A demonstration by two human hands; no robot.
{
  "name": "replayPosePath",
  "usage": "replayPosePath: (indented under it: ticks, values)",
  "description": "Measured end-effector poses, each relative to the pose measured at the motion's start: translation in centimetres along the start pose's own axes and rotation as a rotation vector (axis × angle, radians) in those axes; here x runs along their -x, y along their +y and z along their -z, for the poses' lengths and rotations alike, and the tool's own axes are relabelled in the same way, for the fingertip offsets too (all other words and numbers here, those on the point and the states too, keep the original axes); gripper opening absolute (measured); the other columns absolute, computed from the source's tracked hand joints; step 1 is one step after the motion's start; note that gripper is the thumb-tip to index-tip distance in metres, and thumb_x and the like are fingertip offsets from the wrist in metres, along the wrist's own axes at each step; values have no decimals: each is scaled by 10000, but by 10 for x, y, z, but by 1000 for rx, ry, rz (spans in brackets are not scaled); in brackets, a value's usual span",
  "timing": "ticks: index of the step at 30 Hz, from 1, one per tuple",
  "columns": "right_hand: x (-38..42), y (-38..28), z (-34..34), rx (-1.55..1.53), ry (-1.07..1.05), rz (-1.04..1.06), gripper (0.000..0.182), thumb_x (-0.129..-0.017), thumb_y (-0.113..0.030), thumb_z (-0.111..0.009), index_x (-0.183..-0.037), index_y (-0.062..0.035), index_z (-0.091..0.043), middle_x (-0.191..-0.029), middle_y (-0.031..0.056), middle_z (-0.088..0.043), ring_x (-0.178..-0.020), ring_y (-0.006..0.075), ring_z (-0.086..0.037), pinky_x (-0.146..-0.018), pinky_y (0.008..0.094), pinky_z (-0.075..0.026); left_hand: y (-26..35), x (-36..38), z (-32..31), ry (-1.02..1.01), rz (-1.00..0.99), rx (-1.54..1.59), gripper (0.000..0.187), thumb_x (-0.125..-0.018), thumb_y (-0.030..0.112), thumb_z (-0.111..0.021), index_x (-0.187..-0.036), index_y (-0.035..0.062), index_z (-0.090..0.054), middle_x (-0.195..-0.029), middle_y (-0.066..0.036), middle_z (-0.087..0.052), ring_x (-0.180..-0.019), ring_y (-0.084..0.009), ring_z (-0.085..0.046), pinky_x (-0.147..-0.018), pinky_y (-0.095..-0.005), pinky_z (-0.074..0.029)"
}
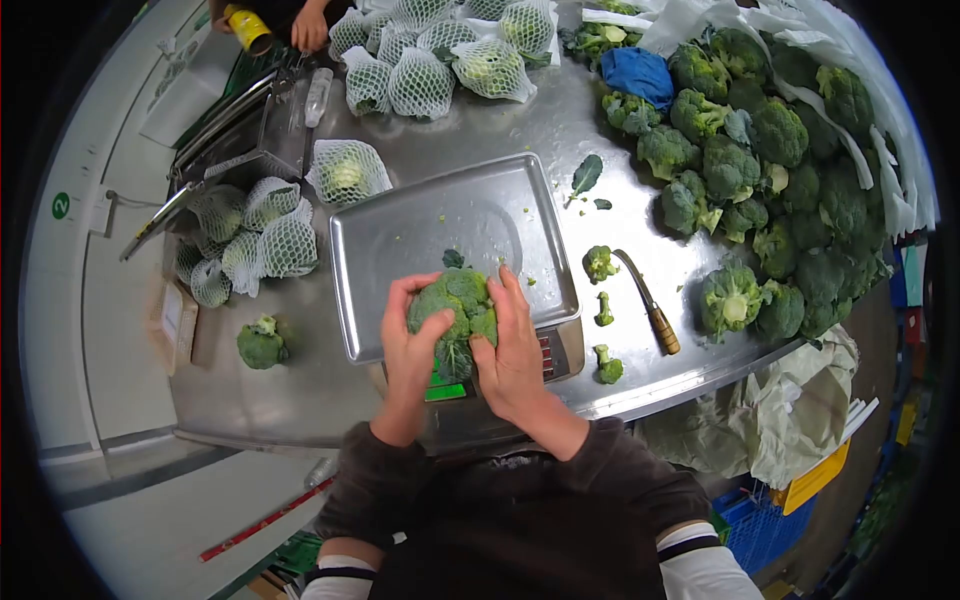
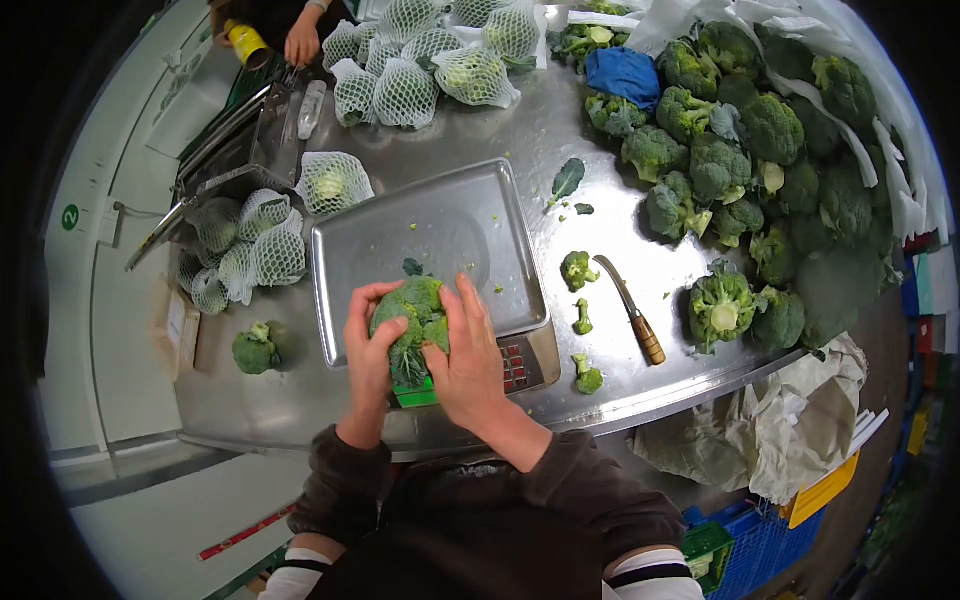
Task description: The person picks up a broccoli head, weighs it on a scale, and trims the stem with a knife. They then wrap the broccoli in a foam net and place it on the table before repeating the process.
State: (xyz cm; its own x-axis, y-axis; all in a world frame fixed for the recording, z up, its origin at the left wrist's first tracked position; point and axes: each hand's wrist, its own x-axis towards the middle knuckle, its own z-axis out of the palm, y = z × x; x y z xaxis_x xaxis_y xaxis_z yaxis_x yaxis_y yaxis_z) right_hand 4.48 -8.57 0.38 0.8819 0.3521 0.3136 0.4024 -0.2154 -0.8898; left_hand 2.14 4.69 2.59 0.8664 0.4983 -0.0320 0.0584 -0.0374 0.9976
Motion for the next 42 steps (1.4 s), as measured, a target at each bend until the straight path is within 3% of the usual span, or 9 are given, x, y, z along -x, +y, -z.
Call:
replayPosePath:
  ticks: [4, 10, 12, 16, 19, 21, 30, 40, 42]
  values:
    - [-7, 7, 22, 94, -68, 148, 474, -841, -216, -548, -1255, -11, -441, -1261, 210, -472, -1175, 359, -454, -1018, 470, -316, 0, -7, -1, -9, -4, -147, 291, -729, 106, -631, -985, 10, -532, -977, -76, -579, -941, -166, -534, -881, -289, -401]
    - [-49, 4, 22, 95, -61, 285, 445, -792, -138, -526, -1214, -6, -487, -1274, 223, -464, -1152, 377, -466, -995, 443, -352, -2, -15, 6, -17, 0, -252, 291, -742, 157, -655, -957, 26, -508, -916, -53, -572, -886, -168, -524, -832, -288, -405]
    - [-54, 6, 15, 9, -99, 389, 438, -793, -112, -494, -1215, 1, -484, -1304, 233, -432, -1180, 398, -440, -1005, 433, -348, -6, -19, 11, -88, 145, -53, 282, -745, 164, -657, -930, 26, -495, -904, -51, -549, -881, -156, -510, -818, -286, -404]
    - [-44, 21, 0, -179, -60, 260, 447, -784, -73, -494, -1228, -28, -467, -1329, 205, -406, -1187, 388, -429, -1016, 466, -327, -4, -20, 2, -26, 135, -77, 264, -730, 130, -643, -915, 27, -486, -912, -46, -531, -889, -149, -494, -812, -277, -396]
    - [-35, 24, -1, -147, -1, 278, 402, -813, -97, -452, -1204, -13, -488, -1297, 204, -449, -1186, 369, -451, -1019, 490, -315, -2, -15, 3, -25, 193, -77, 270, -705, 94, -627, -925, 34, -483, -972, -57, -522, -937, -159, -484, -841, -274, -385]
    - [-27, 26, 0, 61, 49, 269, 372, -850, -149, -407, -1174, -4, -517, -1241, 201, -506, -1159, 353, -488, -1021, 508, -301, -6, -13, 6, -94, 88, 10, 296, -695, 14, -559, -976, 50, -470, -1027, -60, -477, -995, -163, -472, -886, -275, -385]
    - [-23, 20, -14, 29, 186, 201, 367, -860, -143, -373, -1150, 12, -537, -1149, 183, -576, -1056, 320, -566, -1027, 532, -276, -4, -3, 5, -81, 72, -9, 414, -603, 6, -511, -1013, 31, -458, -1108, -101, -476, -1046, -196, -454, -932, -293, -356]
    - [-32, 14, -28, -61, 255, 87, 330, -857, -103, -403, -1132, 14, -545, -1057, 173, -610, -952, 342, -590, -1006, 511, -314, -3, 0, 4, -70, 45, -79, 409, -624, 28, -489, -1031, 16, -455, -1099, -108, -475, -1038, -201, -454, -921, -284, -361]
    - [-35, 12, -29, -58, 237, 96, 326, -861, -108, -407, -1135, 4, -546, -1061, 166, -610, -954, 338, -589, -1001, 510, -320, -3, -2, 5, -32, 29, -149, 405, -635, 94, -544, -1024, 9, -467, -1105, -150, -532, -1019, -242, -508, -905, -319, -386]
